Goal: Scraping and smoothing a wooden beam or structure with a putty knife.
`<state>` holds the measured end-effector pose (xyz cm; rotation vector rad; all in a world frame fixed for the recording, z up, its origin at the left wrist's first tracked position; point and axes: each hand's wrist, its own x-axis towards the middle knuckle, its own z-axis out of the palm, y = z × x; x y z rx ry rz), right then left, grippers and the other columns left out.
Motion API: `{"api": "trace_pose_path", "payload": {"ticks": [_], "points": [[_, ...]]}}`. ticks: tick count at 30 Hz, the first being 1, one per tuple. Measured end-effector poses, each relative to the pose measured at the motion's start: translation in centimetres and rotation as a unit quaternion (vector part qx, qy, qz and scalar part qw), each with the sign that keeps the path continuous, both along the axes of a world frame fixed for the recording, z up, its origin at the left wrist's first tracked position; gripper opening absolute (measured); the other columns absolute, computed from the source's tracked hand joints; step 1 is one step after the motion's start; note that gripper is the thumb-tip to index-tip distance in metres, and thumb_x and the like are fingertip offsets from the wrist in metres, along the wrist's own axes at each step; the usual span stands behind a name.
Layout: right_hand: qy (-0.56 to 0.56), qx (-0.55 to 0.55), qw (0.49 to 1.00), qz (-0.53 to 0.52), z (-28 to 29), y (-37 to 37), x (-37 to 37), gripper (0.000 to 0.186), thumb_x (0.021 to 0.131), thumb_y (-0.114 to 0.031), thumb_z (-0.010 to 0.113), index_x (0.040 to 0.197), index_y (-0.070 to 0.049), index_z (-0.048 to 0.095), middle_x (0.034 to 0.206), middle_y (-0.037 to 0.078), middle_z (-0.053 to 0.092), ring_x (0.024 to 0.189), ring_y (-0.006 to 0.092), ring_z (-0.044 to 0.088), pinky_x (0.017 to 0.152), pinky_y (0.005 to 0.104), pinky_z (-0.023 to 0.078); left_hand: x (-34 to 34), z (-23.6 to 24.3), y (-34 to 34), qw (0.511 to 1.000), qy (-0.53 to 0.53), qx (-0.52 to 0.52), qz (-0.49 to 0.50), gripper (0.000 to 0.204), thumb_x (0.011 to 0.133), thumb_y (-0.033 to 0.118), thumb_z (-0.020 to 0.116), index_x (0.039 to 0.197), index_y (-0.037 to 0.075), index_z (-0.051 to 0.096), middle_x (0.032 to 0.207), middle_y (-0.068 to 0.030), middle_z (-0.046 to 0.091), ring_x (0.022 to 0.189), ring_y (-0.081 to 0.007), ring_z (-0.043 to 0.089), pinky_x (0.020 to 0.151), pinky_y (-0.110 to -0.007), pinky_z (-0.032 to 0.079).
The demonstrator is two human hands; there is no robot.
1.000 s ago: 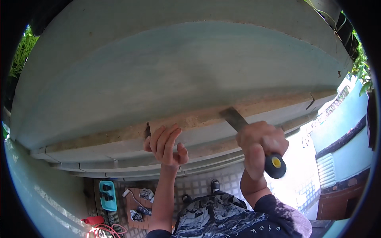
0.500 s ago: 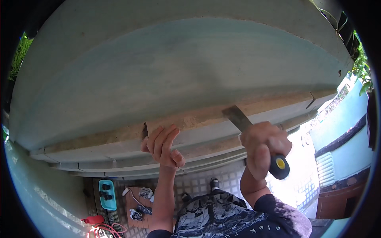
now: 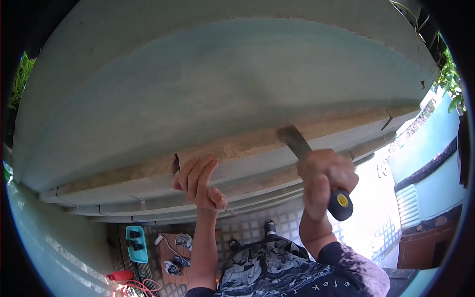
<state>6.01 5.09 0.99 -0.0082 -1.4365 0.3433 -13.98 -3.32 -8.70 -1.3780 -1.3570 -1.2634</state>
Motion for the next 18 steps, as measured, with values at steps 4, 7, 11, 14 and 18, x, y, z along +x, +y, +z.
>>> {"api": "trace_pose_path", "payload": {"ticks": [4, 7, 11, 14, 18], "points": [[0.024, 0.023, 0.975, 0.219, 1.1, -2.3, 3.0, 0.037, 0.091, -0.014, 0.052, 0.056, -0.011, 0.039, 0.046, -0.001, 0.044, 0.035, 0.0143, 0.041, 0.039, 0.0270, 0.036, -0.4, -0.2, -0.6, 1.000, -0.006, -0.006, 0.006, 0.047, 0.097, 0.029, 0.030, 0.105, 0.003, 0.068, 0.108, -0.0073, 0.070, 0.112, -0.0273, 0.057, 0.101, -0.042, 0.032], [-0.027, -0.018, 0.999, 0.040, 1.2, -1.4, 1.5, 0.037, 0.091, -0.011, 0.052, 0.056, -0.012, 0.039, 0.045, -0.001, 0.043, 0.034, 0.0117, 0.040, 0.036, 0.0221, 0.034, -0.2, 0.0, -0.3, 1.000, -0.003, -0.008, -0.007, 0.047, 0.096, 0.029, 0.030, 0.106, 0.003, 0.068, 0.109, -0.0077, 0.070, 0.112, -0.0275, 0.057, 0.101, -0.042, 0.032], [0.009, -0.009, 0.983, 0.182, 1.0, -1.7, 2.1, 0.040, 0.092, -0.017, 0.055, 0.057, -0.011, 0.038, 0.045, 0.001, 0.042, 0.036, 0.0150, 0.044, 0.040, 0.0275, 0.038, -0.1, 0.1, 0.0, 1.000, -0.013, 0.022, 0.003, 0.046, 0.095, 0.030, 0.031, 0.102, 0.008, 0.071, 0.105, -0.0025, 0.073, 0.106, -0.0216, 0.060, 0.097, -0.037, 0.031], [-0.016, 0.004, 0.992, 0.128, 1.4, -1.7, 1.6, 0.041, 0.095, -0.017, 0.053, 0.058, -0.011, 0.038, 0.046, 0.001, 0.044, 0.037, 0.0136, 0.043, 0.038, 0.0268, 0.037, -0.5, -0.1, 0.1, 1.000, -0.010, 0.025, 0.006, 0.046, 0.095, 0.029, 0.031, 0.103, 0.008, 0.071, 0.105, -0.0026, 0.073, 0.106, -0.0220, 0.060, 0.097, -0.037, 0.031], [-0.034, -0.018, 0.993, 0.113, 0.8, -1.2, 1.5, 0.040, 0.095, -0.014, 0.052, 0.058, -0.012, 0.037, 0.046, -0.001, 0.042, 0.036, 0.0116, 0.042, 0.038, 0.0267, 0.038, -0.4, 0.1, 0.1, 1.000, -0.003, 0.024, 0.006, 0.046, 0.095, 0.029, 0.031, 0.103, 0.008, 0.071, 0.106, -0.0030, 0.073, 0.107, -0.0220, 0.060, 0.097, -0.038, 0.032]]}}
